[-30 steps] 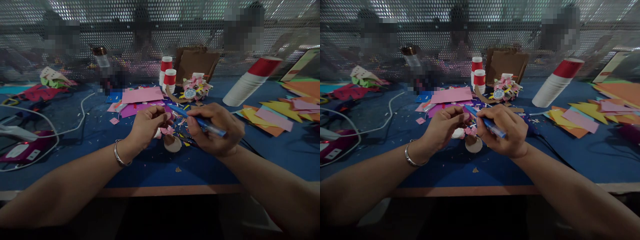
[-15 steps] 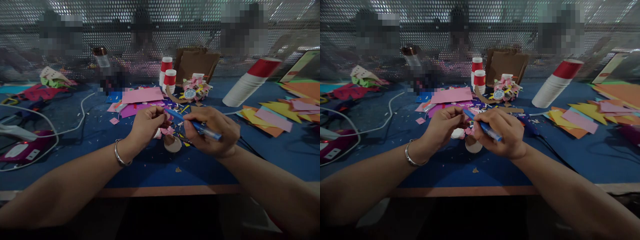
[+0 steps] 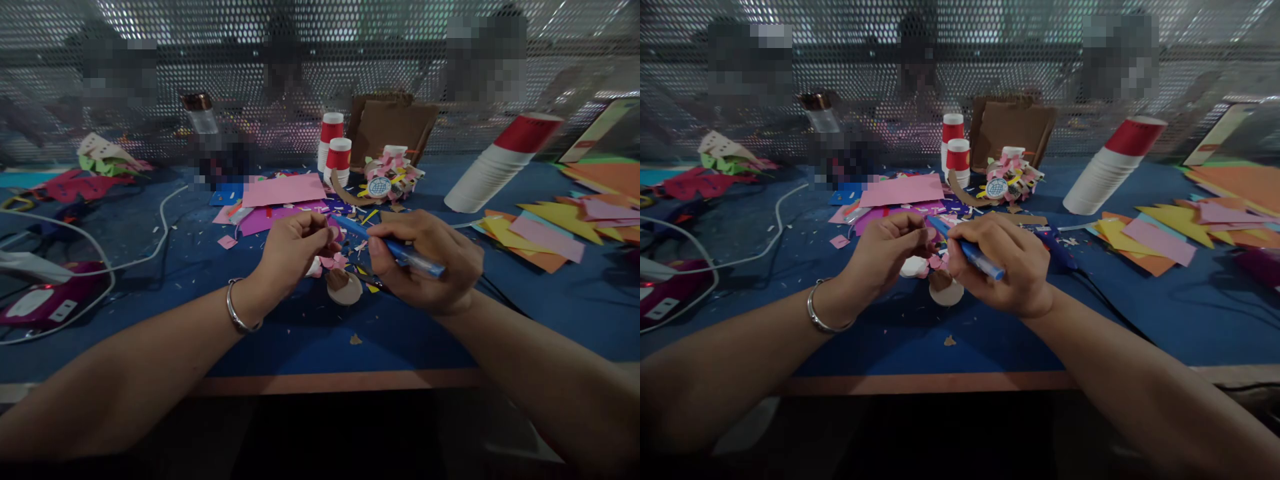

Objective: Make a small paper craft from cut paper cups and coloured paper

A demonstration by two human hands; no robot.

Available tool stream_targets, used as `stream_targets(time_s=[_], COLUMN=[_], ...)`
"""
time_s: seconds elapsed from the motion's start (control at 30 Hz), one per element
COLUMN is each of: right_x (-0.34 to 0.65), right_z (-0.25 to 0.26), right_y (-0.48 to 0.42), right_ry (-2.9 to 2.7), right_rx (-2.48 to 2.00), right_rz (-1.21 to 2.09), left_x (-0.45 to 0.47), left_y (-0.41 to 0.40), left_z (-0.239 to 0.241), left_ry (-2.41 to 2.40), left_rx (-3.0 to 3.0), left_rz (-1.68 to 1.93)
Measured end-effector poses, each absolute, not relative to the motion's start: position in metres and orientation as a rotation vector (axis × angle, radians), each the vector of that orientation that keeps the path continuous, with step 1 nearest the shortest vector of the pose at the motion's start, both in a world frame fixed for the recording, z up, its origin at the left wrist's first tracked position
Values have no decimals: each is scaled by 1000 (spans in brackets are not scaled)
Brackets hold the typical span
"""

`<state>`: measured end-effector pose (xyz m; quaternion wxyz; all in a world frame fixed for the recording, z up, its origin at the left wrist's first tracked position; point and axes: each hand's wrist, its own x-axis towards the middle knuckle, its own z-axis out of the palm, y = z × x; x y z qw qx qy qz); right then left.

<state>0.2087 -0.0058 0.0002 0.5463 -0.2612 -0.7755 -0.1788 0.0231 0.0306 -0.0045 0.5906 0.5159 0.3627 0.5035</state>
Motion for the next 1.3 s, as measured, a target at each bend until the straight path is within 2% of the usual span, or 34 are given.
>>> stream_targets(time_s=[1.3], right_x=[208], right_z=[3], right_y=[-7], right_ry=[-1816], right_rx=[-593], right_rz=[-430], left_x=[23], left_y=[30], left_z=[-3], left_ry=[886], left_rx=[1251], left_rz=[1204])
